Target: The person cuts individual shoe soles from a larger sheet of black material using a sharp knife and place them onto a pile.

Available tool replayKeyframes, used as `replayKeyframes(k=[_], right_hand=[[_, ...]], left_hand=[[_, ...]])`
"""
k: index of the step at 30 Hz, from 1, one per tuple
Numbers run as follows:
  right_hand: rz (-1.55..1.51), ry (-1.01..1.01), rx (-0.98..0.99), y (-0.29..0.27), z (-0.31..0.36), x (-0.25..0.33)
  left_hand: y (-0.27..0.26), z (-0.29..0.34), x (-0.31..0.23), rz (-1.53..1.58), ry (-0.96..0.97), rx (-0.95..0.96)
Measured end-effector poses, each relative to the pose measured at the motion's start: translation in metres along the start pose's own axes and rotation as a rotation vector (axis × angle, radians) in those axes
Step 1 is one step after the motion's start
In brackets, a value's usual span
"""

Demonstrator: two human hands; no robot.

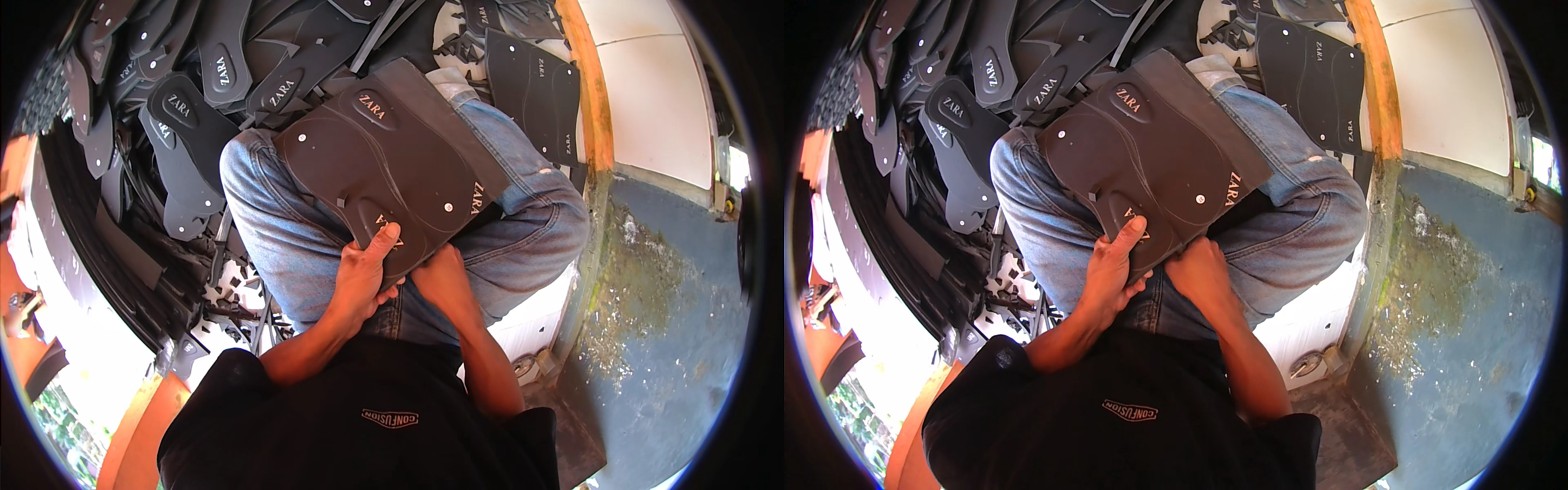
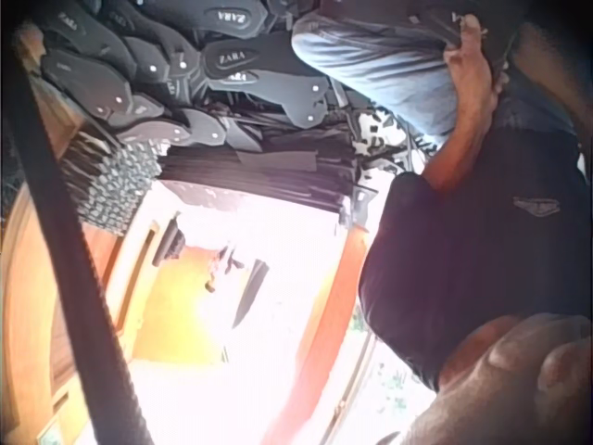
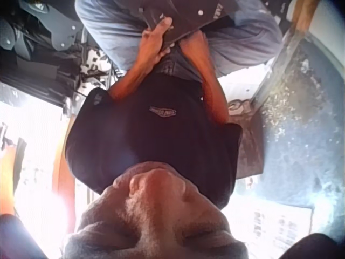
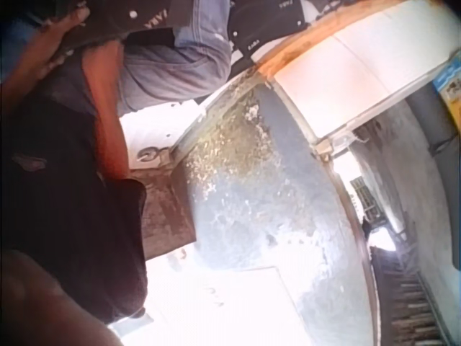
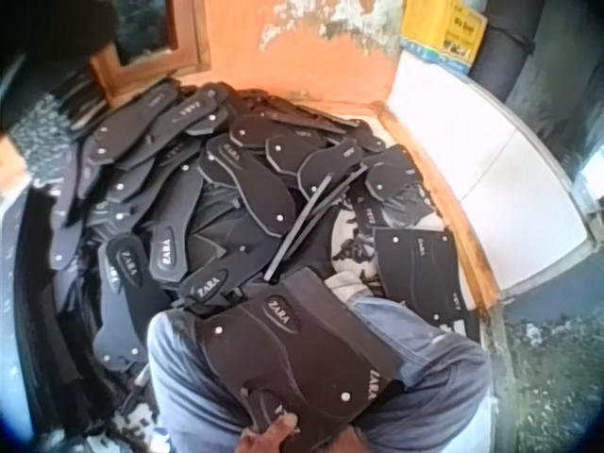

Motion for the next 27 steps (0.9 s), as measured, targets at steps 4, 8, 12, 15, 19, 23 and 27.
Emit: replayKeyframes(k=[4,8,12,15,19,23,27], right_hand=[[0.029,-0.061,-0.025,0.006,-0.01,0.012],[-0.018,-0.264,-0.123,0.02,-0.025,0.007],[-0.156,-0.453,-0.207,0.028,-0.039,0.007],[-0.021,-0.656,-0.383,0.032,-0.046,0.0],[-0.069,-0.697,-0.549,0.033,-0.051,-0.008],[-0.054,-0.72,-0.572,0.027,-0.06,-0.005],[-0.036,-0.718,-0.548,0.019,-0.07,0.005]], left_hand=[[0.002,0.0,-0.001,0.028,-0.015,0.008],[0.005,0.003,-0.005,0.039,-0.036,0.007],[-0.001,0.002,-0.002,0.053,-0.033,0.019],[-0.003,0.003,-0.003,0.052,-0.047,0.013],[-0.01,0.004,-0.005,0.062,-0.041,0.014],[-0.015,0.006,-0.006,0.055,-0.065,0.025],[-0.024,0.007,-0.004,0.027,-0.071,-0.008]])
Point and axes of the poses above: each hand's wrist, its own z-axis away from the middle knuckle, its own y-axis out of the palm, x = y × z, the point moved 4 cm from there along -z, towards the middle knuckle, and after that the axes turned 8 degrees about y, right-handed, at the moved point
